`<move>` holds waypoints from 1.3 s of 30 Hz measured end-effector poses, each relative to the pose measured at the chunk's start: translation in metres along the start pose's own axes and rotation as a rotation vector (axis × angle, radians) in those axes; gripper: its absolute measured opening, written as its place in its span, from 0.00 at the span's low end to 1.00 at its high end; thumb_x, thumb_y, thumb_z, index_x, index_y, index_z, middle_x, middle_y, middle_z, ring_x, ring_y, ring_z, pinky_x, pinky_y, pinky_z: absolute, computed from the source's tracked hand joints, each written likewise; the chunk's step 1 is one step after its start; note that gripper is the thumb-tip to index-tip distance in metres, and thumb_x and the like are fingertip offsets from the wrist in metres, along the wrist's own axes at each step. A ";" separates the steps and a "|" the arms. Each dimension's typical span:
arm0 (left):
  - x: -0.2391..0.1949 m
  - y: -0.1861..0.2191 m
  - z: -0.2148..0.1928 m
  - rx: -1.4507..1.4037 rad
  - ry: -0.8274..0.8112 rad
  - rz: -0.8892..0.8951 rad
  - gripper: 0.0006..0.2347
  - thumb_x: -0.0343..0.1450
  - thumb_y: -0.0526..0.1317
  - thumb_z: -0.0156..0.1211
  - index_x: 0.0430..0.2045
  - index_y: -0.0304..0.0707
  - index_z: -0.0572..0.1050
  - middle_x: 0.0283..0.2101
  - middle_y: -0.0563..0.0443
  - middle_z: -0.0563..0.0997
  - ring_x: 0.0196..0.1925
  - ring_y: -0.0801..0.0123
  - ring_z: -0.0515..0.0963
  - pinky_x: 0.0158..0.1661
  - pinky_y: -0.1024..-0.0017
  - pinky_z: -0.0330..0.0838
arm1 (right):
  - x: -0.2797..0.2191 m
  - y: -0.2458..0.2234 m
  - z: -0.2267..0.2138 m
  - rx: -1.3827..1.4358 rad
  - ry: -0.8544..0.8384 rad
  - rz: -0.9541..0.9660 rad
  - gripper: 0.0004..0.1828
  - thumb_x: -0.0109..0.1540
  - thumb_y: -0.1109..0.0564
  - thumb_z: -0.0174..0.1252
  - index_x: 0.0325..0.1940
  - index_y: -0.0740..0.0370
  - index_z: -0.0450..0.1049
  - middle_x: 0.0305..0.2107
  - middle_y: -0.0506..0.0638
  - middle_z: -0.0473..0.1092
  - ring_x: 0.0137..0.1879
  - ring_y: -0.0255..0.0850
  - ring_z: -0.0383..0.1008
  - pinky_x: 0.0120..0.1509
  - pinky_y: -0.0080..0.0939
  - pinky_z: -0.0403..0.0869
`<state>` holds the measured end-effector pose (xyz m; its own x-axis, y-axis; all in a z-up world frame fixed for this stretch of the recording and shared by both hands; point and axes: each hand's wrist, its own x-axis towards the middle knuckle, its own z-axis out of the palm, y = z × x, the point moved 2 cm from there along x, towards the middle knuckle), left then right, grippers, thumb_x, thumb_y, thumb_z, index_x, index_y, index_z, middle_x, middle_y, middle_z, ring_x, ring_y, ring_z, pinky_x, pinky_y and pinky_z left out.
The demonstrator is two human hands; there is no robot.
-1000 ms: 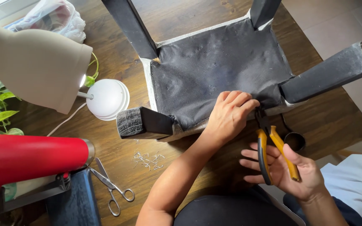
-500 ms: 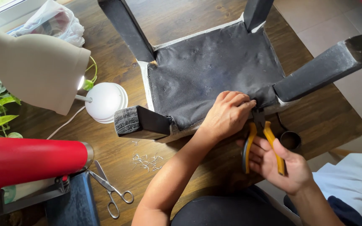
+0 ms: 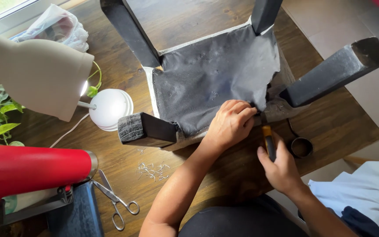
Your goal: The person uses pliers to pull out staples from the underside of an overturned chair, then uses a screwdriver to pry and lift the fabric. The fabric is fully detached and removed from the chair frame by the end of the clip.
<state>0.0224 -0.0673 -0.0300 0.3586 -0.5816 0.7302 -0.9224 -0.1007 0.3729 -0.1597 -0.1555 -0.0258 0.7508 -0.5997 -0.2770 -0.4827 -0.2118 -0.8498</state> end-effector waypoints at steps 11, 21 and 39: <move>0.011 0.020 -0.045 -0.130 0.038 -0.098 0.06 0.71 0.31 0.63 0.39 0.40 0.77 0.39 0.49 0.81 0.42 0.59 0.81 0.51 0.63 0.73 | -0.049 -0.040 -0.036 1.338 -0.859 -0.001 0.33 0.76 0.53 0.59 0.76 0.72 0.50 0.66 0.78 0.61 0.69 0.71 0.67 0.67 0.70 0.71; 0.011 0.018 -0.050 -0.302 0.137 -0.275 0.05 0.72 0.32 0.64 0.39 0.43 0.80 0.34 0.52 0.78 0.34 0.65 0.78 0.39 0.70 0.74 | -0.042 -0.054 -0.023 0.643 -0.161 -0.202 0.22 0.64 0.62 0.50 0.61 0.77 0.66 0.44 0.68 0.72 0.41 0.54 0.74 0.45 0.50 0.76; -0.007 0.031 -0.045 0.091 0.361 0.114 0.03 0.72 0.36 0.59 0.32 0.44 0.81 0.31 0.52 0.76 0.34 0.62 0.79 0.42 0.69 0.73 | 0.070 -0.017 0.029 0.160 0.630 -0.758 0.23 0.60 0.72 0.67 0.56 0.75 0.67 0.41 0.64 0.68 0.50 0.51 0.73 0.56 0.48 0.72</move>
<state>-0.0023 -0.0307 0.0023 0.2657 -0.2735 0.9245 -0.9624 -0.1323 0.2374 -0.0857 -0.1712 -0.0441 0.4371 -0.6588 0.6123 0.1263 -0.6291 -0.7670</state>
